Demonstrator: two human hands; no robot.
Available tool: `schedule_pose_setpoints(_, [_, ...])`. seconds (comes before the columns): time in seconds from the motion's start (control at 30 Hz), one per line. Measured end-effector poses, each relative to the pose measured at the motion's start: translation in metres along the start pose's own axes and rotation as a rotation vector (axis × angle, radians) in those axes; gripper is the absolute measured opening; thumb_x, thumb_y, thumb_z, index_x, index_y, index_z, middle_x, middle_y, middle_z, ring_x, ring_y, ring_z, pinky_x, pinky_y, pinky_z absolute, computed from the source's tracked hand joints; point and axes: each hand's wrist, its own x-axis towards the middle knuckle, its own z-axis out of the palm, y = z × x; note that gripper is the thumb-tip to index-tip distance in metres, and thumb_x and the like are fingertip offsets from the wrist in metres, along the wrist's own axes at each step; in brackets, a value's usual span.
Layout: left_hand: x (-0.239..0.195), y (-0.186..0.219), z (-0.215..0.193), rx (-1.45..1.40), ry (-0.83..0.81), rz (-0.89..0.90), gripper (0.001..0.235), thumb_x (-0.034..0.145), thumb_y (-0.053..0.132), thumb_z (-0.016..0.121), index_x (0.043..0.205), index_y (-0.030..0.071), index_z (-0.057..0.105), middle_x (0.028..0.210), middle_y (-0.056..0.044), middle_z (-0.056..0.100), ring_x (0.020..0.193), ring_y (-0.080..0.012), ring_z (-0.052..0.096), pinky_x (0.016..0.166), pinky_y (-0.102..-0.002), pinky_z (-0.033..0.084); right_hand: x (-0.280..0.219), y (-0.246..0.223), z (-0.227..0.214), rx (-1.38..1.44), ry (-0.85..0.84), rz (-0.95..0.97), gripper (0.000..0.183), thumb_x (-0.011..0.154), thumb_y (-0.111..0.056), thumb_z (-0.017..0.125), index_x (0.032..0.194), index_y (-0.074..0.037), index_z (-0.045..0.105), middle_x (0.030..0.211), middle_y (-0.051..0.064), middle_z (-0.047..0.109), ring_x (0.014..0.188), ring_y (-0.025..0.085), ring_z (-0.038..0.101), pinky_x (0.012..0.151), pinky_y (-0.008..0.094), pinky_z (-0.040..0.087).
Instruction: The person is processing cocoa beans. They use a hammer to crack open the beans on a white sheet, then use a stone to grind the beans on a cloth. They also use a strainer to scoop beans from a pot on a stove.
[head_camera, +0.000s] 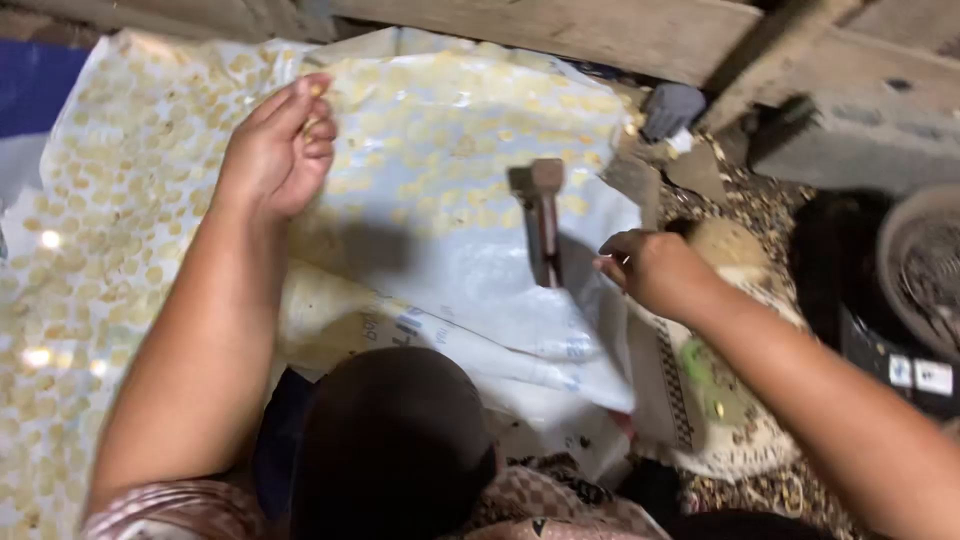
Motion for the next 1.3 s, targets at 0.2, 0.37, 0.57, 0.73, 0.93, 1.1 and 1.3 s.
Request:
schedule_pose_setpoints(0.2, [0.025,-0.098,-0.173,0.583,0.394,0.046,0.020,0.095,0.011,0.071,0.114,0.013,0.076,0.088,-0.003,0.068,0.070,-0.0090,0.061,0.058,-0.019,0.052,0.145,0.043,0.185,0.275,-0.021,0.519,0.055,0.098,-0.045,0.062,0.123,-0.001,0.042,0.106,0.034,0.069,0.107,0.051,0.067,0.089,0.063,0.054])
schedule_pose_setpoints(0.37, [0.076,-0.190,-0.191,1.188,0.451,0.253,0.017,0.078,0.024,0.083,0.094,0.030,0.081,0.079,0.004,0.075,0.073,-0.0174,0.073,0.070,-0.028,0.058,0.134,-0.012,0.164,0.396,0.267,0.492,0.044,0.102,-0.022,0.061,0.131,0.005,0.042,0.099,0.038,0.065,0.100,0.058,0.065,0.080,0.067,0.052])
schedule_pose_setpoints(0.57, [0.097,-0.184,-0.174,1.476,0.372,0.627,0.020,0.074,0.020,0.089,0.088,0.024,0.076,0.077,0.002,0.069,0.077,-0.0200,0.071,0.072,-0.032,0.060,0.174,-0.076,0.099,0.331,0.205,0.491,0.027,0.096,-0.029,0.068,0.106,-0.008,0.053,0.060,0.010,0.065,0.053,0.028,0.069,0.056,0.041,0.055])
schedule_pose_setpoints(0.73, [0.097,-0.184,-0.178,1.641,0.278,0.662,0.023,0.073,0.027,0.089,0.090,0.022,0.074,0.078,0.000,0.067,0.078,-0.0216,0.069,0.071,-0.036,0.058,0.229,-0.162,0.115,0.442,0.444,0.095,0.020,0.107,-0.018,0.062,0.119,-0.006,0.051,0.074,0.017,0.060,0.061,0.032,0.063,0.057,0.043,0.049])
schedule_pose_setpoints(0.93, [0.039,-0.150,-0.194,1.108,0.408,0.411,0.018,0.096,0.002,0.064,0.110,0.003,0.075,0.094,-0.024,0.073,0.090,-0.0453,0.069,0.082,-0.049,0.058,0.287,-0.167,0.204,0.054,-0.107,0.168,0.051,0.104,-0.053,0.052,0.114,-0.003,0.044,0.085,0.029,0.068,0.087,0.053,0.070,0.072,0.063,0.057])
schedule_pose_setpoints(1.1, [0.018,-0.146,-0.207,0.970,0.443,0.280,0.016,0.097,0.009,0.066,0.103,0.015,0.079,0.086,-0.015,0.075,0.083,-0.0370,0.074,0.076,-0.044,0.060,0.284,-0.203,0.146,0.128,-0.106,0.199,0.051,0.102,-0.055,0.060,0.106,-0.004,0.057,0.088,0.030,0.069,0.096,0.055,0.068,0.079,0.062,0.055])
schedule_pose_setpoints(1.3, [0.025,-0.157,-0.184,1.327,0.325,0.220,0.017,0.097,0.014,0.063,0.108,0.017,0.076,0.091,-0.008,0.077,0.087,-0.0301,0.075,0.079,-0.042,0.060,0.268,-0.178,0.192,0.170,-0.057,0.277,0.051,0.102,-0.051,0.056,0.112,-0.002,0.050,0.091,0.037,0.068,0.096,0.058,0.067,0.081,0.067,0.053])
